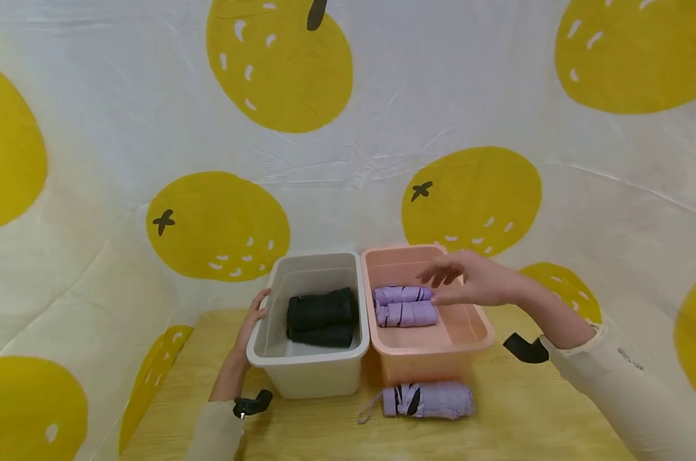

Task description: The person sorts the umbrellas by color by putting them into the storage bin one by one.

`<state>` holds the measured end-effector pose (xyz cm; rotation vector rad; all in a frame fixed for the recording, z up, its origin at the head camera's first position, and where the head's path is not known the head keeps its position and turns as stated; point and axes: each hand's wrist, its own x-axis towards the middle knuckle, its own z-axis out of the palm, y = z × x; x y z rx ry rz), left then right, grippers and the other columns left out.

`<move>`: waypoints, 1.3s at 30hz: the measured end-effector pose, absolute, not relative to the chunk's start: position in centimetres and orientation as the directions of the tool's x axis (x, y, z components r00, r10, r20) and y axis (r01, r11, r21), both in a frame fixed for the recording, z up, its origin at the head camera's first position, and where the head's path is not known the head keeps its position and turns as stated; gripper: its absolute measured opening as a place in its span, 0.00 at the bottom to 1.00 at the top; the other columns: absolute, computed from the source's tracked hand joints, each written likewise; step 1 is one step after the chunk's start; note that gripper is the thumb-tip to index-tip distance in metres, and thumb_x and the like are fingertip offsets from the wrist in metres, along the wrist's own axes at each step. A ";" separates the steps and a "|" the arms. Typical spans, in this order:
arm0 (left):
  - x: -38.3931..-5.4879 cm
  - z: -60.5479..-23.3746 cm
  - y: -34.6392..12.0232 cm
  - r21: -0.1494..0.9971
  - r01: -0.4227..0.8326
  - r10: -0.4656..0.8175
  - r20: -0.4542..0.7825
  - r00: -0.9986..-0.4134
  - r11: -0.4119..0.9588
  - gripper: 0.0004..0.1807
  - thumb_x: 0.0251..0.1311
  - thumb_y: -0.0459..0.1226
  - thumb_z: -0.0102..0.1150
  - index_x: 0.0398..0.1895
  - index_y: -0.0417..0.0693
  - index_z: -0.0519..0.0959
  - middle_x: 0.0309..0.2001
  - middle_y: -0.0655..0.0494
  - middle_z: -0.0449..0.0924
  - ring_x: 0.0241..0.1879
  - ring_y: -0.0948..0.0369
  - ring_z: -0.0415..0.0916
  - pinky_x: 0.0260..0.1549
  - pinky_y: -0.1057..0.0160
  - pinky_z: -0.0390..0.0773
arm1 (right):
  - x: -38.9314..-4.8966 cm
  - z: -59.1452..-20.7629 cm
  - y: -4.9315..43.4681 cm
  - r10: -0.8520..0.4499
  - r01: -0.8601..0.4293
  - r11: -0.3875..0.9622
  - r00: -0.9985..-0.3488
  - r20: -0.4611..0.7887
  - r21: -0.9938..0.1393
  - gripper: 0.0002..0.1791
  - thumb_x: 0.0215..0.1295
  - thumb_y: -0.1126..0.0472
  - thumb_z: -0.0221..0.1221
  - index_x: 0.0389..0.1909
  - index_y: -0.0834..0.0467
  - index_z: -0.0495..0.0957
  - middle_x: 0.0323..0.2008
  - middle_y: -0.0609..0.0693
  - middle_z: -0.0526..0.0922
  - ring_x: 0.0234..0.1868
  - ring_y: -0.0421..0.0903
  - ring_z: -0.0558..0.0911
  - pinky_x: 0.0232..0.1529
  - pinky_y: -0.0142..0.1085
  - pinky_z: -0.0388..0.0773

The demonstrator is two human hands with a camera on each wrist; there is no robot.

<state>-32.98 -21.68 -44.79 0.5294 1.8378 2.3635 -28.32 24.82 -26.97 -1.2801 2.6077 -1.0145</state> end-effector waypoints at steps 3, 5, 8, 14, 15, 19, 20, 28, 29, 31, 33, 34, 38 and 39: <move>-33.1 -44.7 -21.9 0.956 0.142 0.286 0.216 -0.934 -0.258 0.26 0.76 0.30 0.24 0.74 0.39 0.39 0.64 0.48 0.54 0.54 0.58 0.63 0.50 0.58 0.69 | -26.4 -27.7 24.9 -0.723 -0.751 0.404 -0.612 0.321 -0.522 0.18 0.61 0.55 0.67 0.52 0.51 0.80 0.45 0.41 0.82 0.43 0.41 0.80 0.44 0.39 0.78; -33.2 -44.8 -22.1 0.955 0.148 0.286 0.222 -0.932 -0.257 0.26 0.77 0.31 0.24 0.74 0.40 0.40 0.63 0.50 0.55 0.54 0.59 0.63 0.50 0.59 0.70 | -25.0 -28.7 24.8 -0.712 -0.790 0.388 -0.584 0.390 -0.475 0.18 0.60 0.57 0.68 0.51 0.49 0.80 0.43 0.39 0.82 0.42 0.39 0.79 0.42 0.36 0.77; -33.4 -45.2 -22.3 0.953 0.159 0.289 0.232 -0.929 -0.257 0.26 0.77 0.32 0.25 0.75 0.41 0.40 0.63 0.52 0.57 0.55 0.58 0.63 0.50 0.59 0.70 | -23.2 -30.9 24.5 -0.690 -0.825 0.356 -0.549 0.472 -0.439 0.19 0.58 0.60 0.69 0.51 0.49 0.80 0.44 0.39 0.82 0.41 0.38 0.79 0.40 0.34 0.77; -33.4 -45.3 -22.2 0.951 0.162 0.289 0.238 -0.927 -0.264 0.26 0.77 0.33 0.25 0.75 0.41 0.40 0.63 0.51 0.58 0.55 0.58 0.65 0.51 0.59 0.70 | -20.3 -36.5 23.2 -0.686 -0.871 0.331 -0.486 0.541 -0.362 0.21 0.58 0.60 0.69 0.52 0.47 0.78 0.46 0.39 0.80 0.43 0.38 0.79 0.44 0.30 0.74; -33.3 -45.2 -22.2 0.951 0.154 0.292 0.233 -0.928 -0.269 0.26 0.77 0.32 0.25 0.75 0.40 0.39 0.63 0.51 0.59 0.55 0.58 0.65 0.51 0.58 0.70 | -19.9 -37.5 22.9 -0.692 -0.885 0.335 -0.464 0.553 -0.323 0.19 0.58 0.58 0.69 0.51 0.46 0.79 0.46 0.39 0.80 0.44 0.38 0.79 0.45 0.29 0.74; -32.8 -44.9 -22.0 0.952 0.126 0.305 0.212 -0.928 -0.279 0.26 0.77 0.32 0.25 0.74 0.40 0.39 0.61 0.55 0.61 0.55 0.58 0.65 0.52 0.57 0.70 | -19.1 -41.7 22.2 -0.706 -0.910 0.371 -0.407 0.579 -0.187 0.15 0.62 0.51 0.66 0.49 0.45 0.79 0.46 0.38 0.79 0.45 0.35 0.77 0.47 0.27 0.71; -32.8 -44.9 -21.9 0.951 0.121 0.305 0.209 -0.929 -0.283 0.26 0.77 0.32 0.26 0.75 0.41 0.40 0.61 0.56 0.62 0.55 0.58 0.65 0.52 0.57 0.70 | -19.1 -42.8 22.2 -0.701 -0.910 0.382 -0.399 0.591 -0.161 0.14 0.62 0.51 0.66 0.47 0.45 0.79 0.45 0.39 0.79 0.45 0.36 0.77 0.47 0.28 0.72; -33.2 -45.9 -22.1 0.954 0.132 0.277 0.208 -0.938 -0.269 0.25 0.77 0.33 0.26 0.74 0.44 0.42 0.59 0.57 0.64 0.53 0.60 0.67 0.50 0.58 0.71 | -19.2 -48.7 22.6 -0.725 -0.835 0.549 -0.499 0.474 -0.040 0.22 0.49 0.54 0.72 0.48 0.48 0.81 0.48 0.45 0.79 0.48 0.45 0.76 0.47 0.43 0.73; -33.2 -46.0 -22.1 0.954 0.134 0.277 0.210 -0.938 -0.268 0.25 0.77 0.33 0.26 0.74 0.43 0.42 0.60 0.57 0.64 0.53 0.59 0.67 0.51 0.58 0.71 | -19.2 -49.2 22.6 -0.729 -0.827 0.562 -0.507 0.460 -0.021 0.24 0.47 0.55 0.72 0.49 0.48 0.81 0.50 0.46 0.78 0.49 0.46 0.75 0.48 0.45 0.73; -33.1 -45.9 -22.1 0.955 0.132 0.283 0.208 -0.936 -0.267 0.26 0.77 0.33 0.26 0.75 0.42 0.40 0.60 0.58 0.63 0.54 0.59 0.66 0.51 0.58 0.70 | -19.3 -50.0 22.7 -0.730 -0.807 0.590 -0.525 0.438 0.016 0.28 0.43 0.57 0.72 0.51 0.49 0.80 0.52 0.48 0.78 0.51 0.48 0.75 0.49 0.48 0.71; -33.0 -45.7 -22.1 0.954 0.124 0.296 0.206 -0.933 -0.274 0.26 0.77 0.33 0.25 0.75 0.41 0.39 0.61 0.57 0.62 0.55 0.58 0.64 0.52 0.58 0.70 | -19.4 -50.5 22.7 -0.721 -0.786 0.618 -0.546 0.427 0.038 0.33 0.40 0.57 0.73 0.54 0.48 0.79 0.53 0.47 0.77 0.51 0.47 0.74 0.49 0.48 0.71; -32.9 -45.6 -22.0 0.954 0.120 0.301 0.204 -0.932 -0.274 0.26 0.77 0.33 0.25 0.75 0.41 0.38 0.61 0.57 0.61 0.56 0.58 0.64 0.52 0.58 0.69 | -19.4 -50.7 22.7 -0.717 -0.779 0.625 -0.553 0.424 0.041 0.35 0.38 0.57 0.72 0.55 0.48 0.78 0.53 0.47 0.76 0.51 0.47 0.73 0.49 0.49 0.70; -32.8 -45.1 -21.9 0.951 0.117 0.316 0.209 -0.925 -0.287 0.27 0.77 0.32 0.24 0.75 0.39 0.36 0.62 0.54 0.59 0.56 0.57 0.63 0.52 0.58 0.69 | -19.8 -51.1 22.7 -0.702 -0.762 0.646 -0.571 0.425 0.042 0.41 0.39 0.59 0.72 0.62 0.49 0.75 0.54 0.46 0.75 0.52 0.48 0.73 0.49 0.50 0.68; -32.8 -45.0 -21.8 0.950 0.118 0.316 0.211 -0.925 -0.289 0.27 0.77 0.31 0.24 0.74 0.38 0.36 0.62 0.53 0.59 0.56 0.57 0.63 0.52 0.58 0.69 | -19.9 -51.2 22.7 -0.700 -0.759 0.650 -0.576 0.422 0.043 0.41 0.39 0.60 0.71 0.63 0.48 0.74 0.54 0.47 0.76 0.52 0.48 0.72 0.49 0.50 0.68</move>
